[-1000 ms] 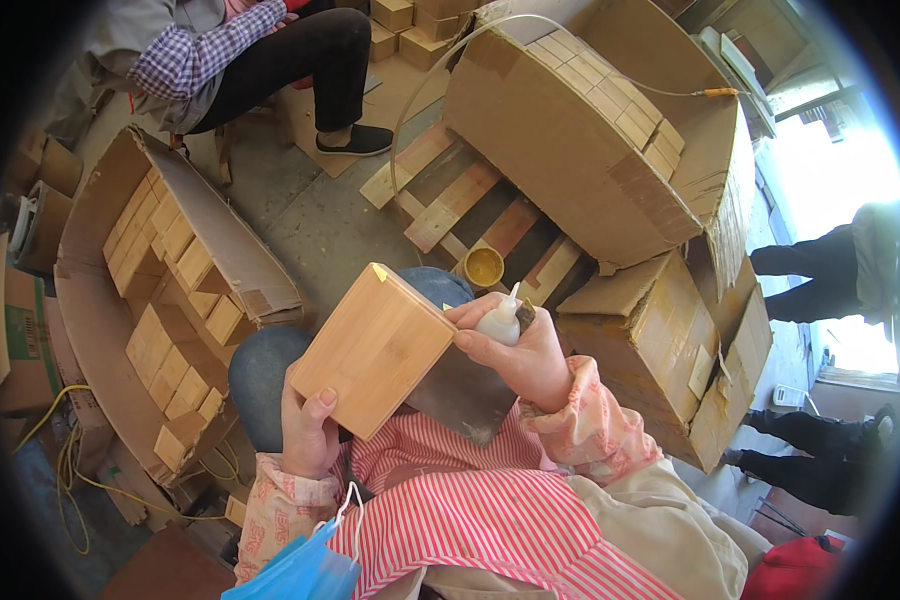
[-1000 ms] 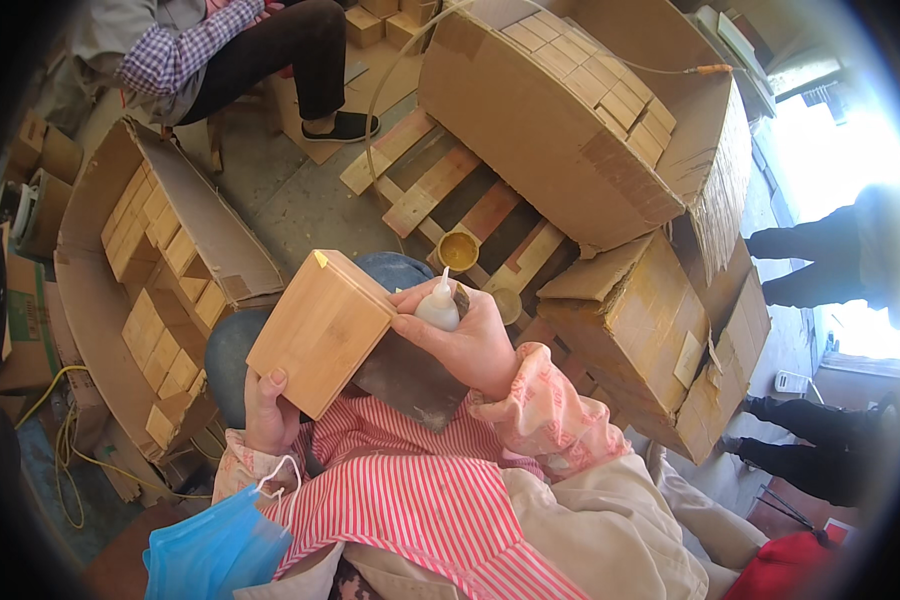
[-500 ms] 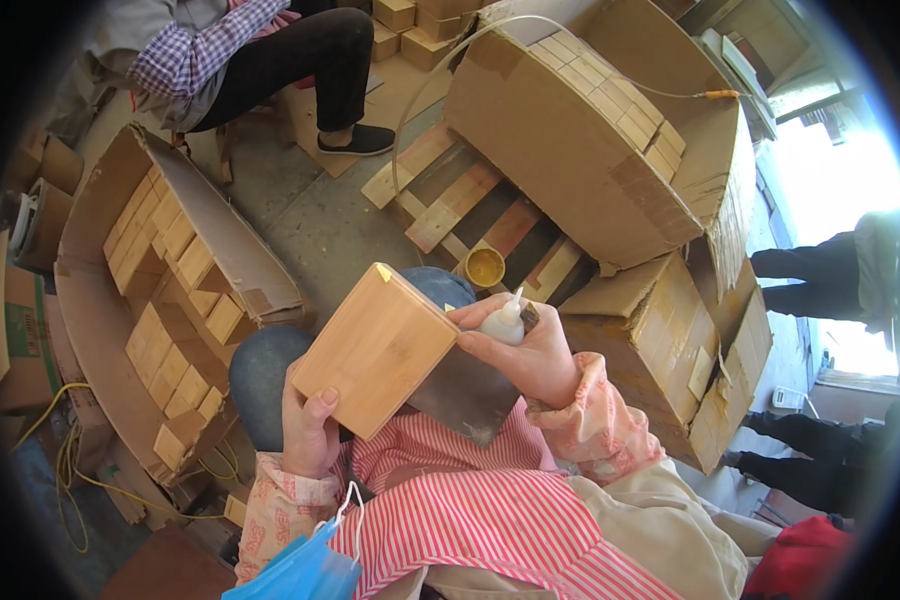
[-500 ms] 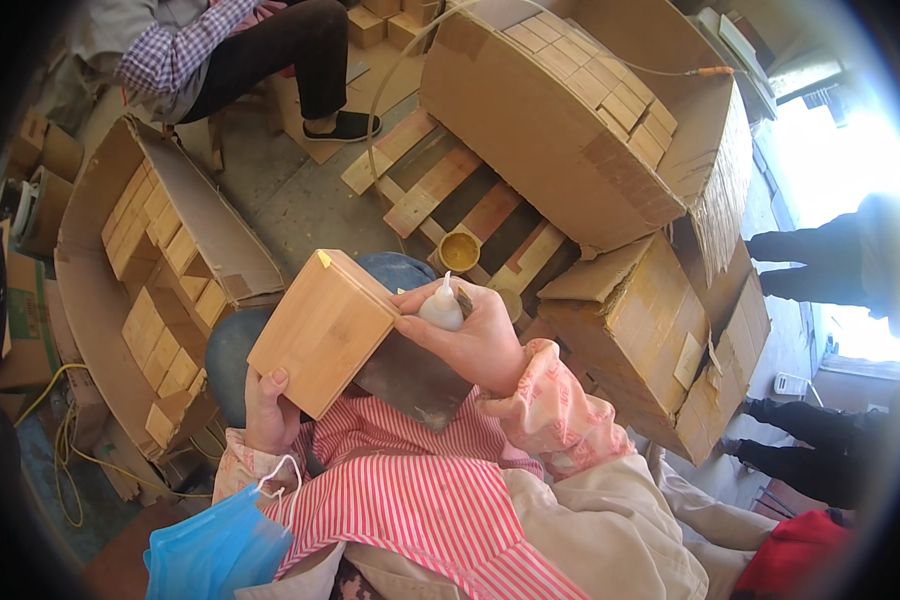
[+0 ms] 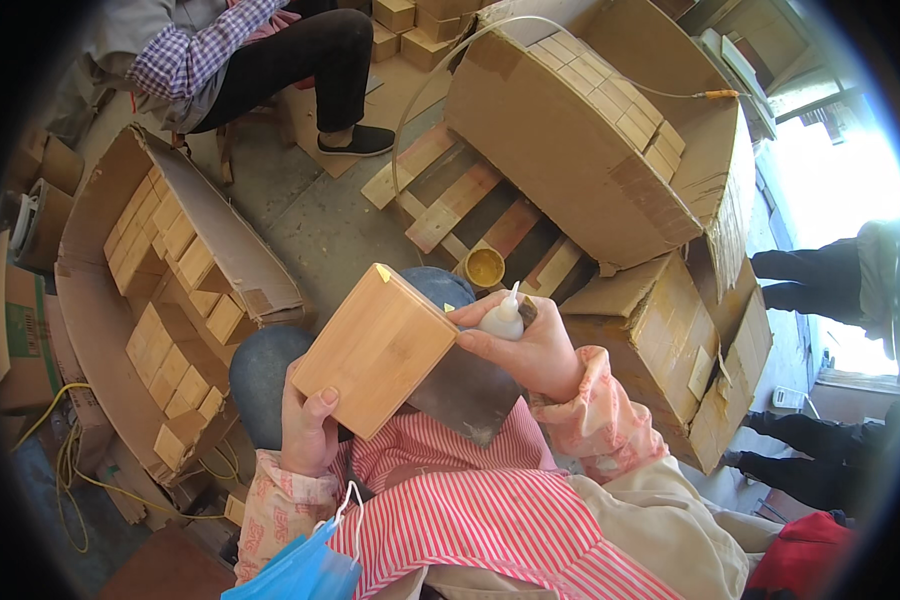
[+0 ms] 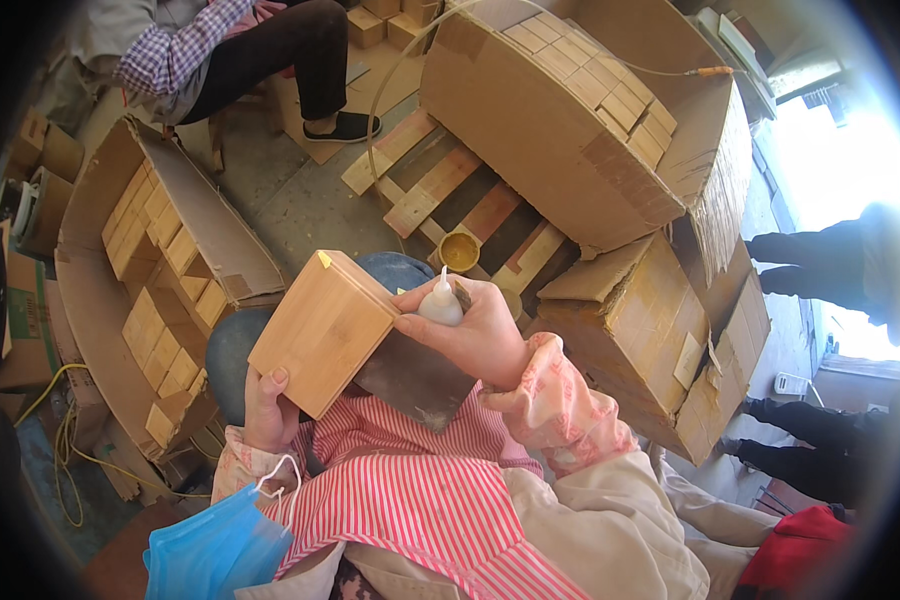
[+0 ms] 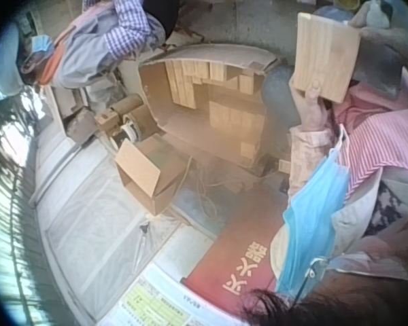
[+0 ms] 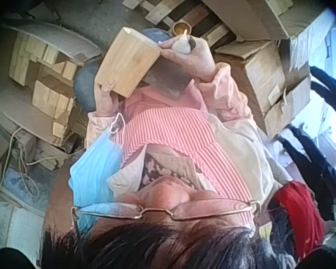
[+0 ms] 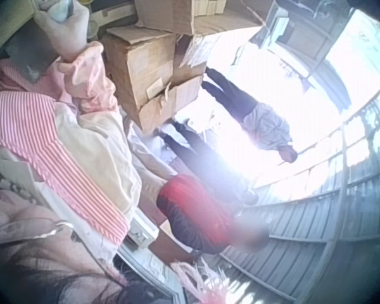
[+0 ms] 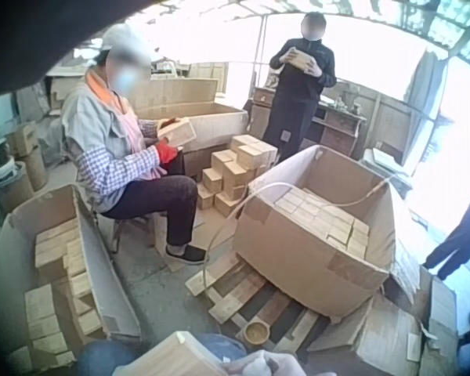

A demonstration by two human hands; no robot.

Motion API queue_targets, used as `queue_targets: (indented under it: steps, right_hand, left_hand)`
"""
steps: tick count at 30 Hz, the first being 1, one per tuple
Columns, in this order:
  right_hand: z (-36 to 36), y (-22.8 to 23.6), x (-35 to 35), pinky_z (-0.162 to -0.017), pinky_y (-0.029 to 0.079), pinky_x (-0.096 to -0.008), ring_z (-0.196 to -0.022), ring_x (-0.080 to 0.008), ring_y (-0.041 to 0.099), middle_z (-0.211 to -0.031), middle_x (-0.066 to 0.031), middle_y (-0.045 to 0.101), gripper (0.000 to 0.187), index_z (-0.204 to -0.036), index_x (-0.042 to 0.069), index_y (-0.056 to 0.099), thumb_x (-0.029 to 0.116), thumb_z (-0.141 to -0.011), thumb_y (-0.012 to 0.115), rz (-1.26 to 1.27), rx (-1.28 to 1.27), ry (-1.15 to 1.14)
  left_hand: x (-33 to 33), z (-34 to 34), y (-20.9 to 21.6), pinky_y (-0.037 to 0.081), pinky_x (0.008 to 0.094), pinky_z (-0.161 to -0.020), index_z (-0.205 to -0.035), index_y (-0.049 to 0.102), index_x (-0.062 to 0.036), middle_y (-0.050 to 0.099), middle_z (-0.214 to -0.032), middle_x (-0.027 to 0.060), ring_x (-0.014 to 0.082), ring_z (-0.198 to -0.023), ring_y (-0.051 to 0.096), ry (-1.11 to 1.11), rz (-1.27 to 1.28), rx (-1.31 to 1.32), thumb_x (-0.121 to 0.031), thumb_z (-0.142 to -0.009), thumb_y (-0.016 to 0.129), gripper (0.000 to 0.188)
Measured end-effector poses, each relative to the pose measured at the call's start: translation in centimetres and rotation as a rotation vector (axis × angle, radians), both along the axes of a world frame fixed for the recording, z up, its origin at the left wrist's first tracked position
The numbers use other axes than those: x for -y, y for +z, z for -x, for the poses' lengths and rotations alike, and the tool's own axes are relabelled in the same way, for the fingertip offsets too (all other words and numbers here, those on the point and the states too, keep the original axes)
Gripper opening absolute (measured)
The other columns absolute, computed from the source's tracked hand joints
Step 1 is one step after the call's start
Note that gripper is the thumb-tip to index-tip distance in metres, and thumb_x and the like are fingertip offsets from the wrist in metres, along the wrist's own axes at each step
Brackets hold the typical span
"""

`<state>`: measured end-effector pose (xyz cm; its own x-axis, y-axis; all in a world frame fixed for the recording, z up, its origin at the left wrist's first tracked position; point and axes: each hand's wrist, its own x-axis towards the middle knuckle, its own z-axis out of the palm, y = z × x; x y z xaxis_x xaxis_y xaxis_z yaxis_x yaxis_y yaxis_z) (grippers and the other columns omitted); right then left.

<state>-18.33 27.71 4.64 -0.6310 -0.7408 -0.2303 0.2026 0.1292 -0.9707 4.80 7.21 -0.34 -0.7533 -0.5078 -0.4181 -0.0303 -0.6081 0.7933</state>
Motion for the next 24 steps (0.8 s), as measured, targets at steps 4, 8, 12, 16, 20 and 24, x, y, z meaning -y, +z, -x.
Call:
queue_targets:
  steps: [4,8,12,16,20,24]
  right_hand:
    - [0.21,0.29,-0.04,-0.086,0.055,-0.0274,-0.094,-0.0077,0.067,-0.104,-0.0029,0.078,0.024,-0.112,0.0,0.08,0.014,-0.093,0.086,-0.041,-0.008,0.012]
    - [0.27,0.45,-0.04,-0.085,0.055,-0.0275,-0.093,-0.0079,0.067,-0.104,-0.0028,0.078,0.025,-0.112,-0.001,0.079,0.014,-0.093,0.087,-0.057,-0.006,0.015]
    - [0.31,0.48,-0.01,-0.085,0.055,-0.0276,-0.093,-0.0079,0.067,-0.103,-0.0029,0.078,0.025,-0.111,0.0,0.079,0.015,-0.093,0.087,-0.067,-0.013,0.018]
    - [0.31,0.51,-0.02,-0.086,0.055,-0.0276,-0.093,-0.0079,0.067,-0.103,-0.0027,0.078,0.025,-0.111,0.0,0.08,0.015,-0.093,0.087,-0.061,0.0,0.016]
    - [0.25,0.53,-0.06,-0.086,0.055,-0.0276,-0.093,-0.0077,0.067,-0.103,-0.0025,0.077,0.025,-0.111,0.0,0.08,0.014,-0.093,0.087,-0.056,0.006,0.013]
    - [0.2,0.49,-0.03,-0.085,0.055,-0.0276,-0.092,-0.0074,0.067,-0.103,-0.0024,0.077,0.024,-0.111,-0.001,0.08,0.014,-0.093,0.087,-0.059,0.012,0.008]
  left_hand:
    - [0.03,0.0,0.02,0.049,0.0407,-0.11,-0.139,0.049,0.0013,0.06,-0.133,0.0128,0.0225,-0.125,0.06,0.002,-0.007,0.016,-0.037,-0.082,0.09,0.079]
    - [0.06,0.05,0.07,0.049,0.0407,-0.11,-0.138,0.049,0.0014,0.06,-0.134,0.013,0.0226,-0.126,0.06,0.001,-0.004,0.019,-0.037,-0.082,0.089,0.079]
    - [0.09,0.06,0.16,0.049,0.0408,-0.111,-0.139,0.049,0.0017,0.06,-0.134,0.0134,0.0229,-0.126,0.059,-0.006,-0.002,0.016,-0.038,-0.082,0.089,0.08]
    - [0.14,0.09,0.18,0.048,0.0408,-0.111,-0.139,0.049,0.0018,0.06,-0.135,0.0136,0.0232,-0.127,0.059,-0.015,0.0,0.026,-0.039,-0.082,0.089,0.081]
    - [0.17,0.02,0.08,0.048,0.0409,-0.111,-0.139,0.049,0.0017,0.059,-0.135,0.0134,0.0232,-0.127,0.059,-0.014,0.0,0.031,-0.039,-0.082,0.089,0.08]
    - [0.28,-0.07,-0.14,0.048,0.0411,-0.111,-0.139,0.049,0.0015,0.059,-0.135,0.0131,0.0232,-0.127,0.059,-0.022,-0.007,0.017,-0.038,-0.082,0.089,0.08]
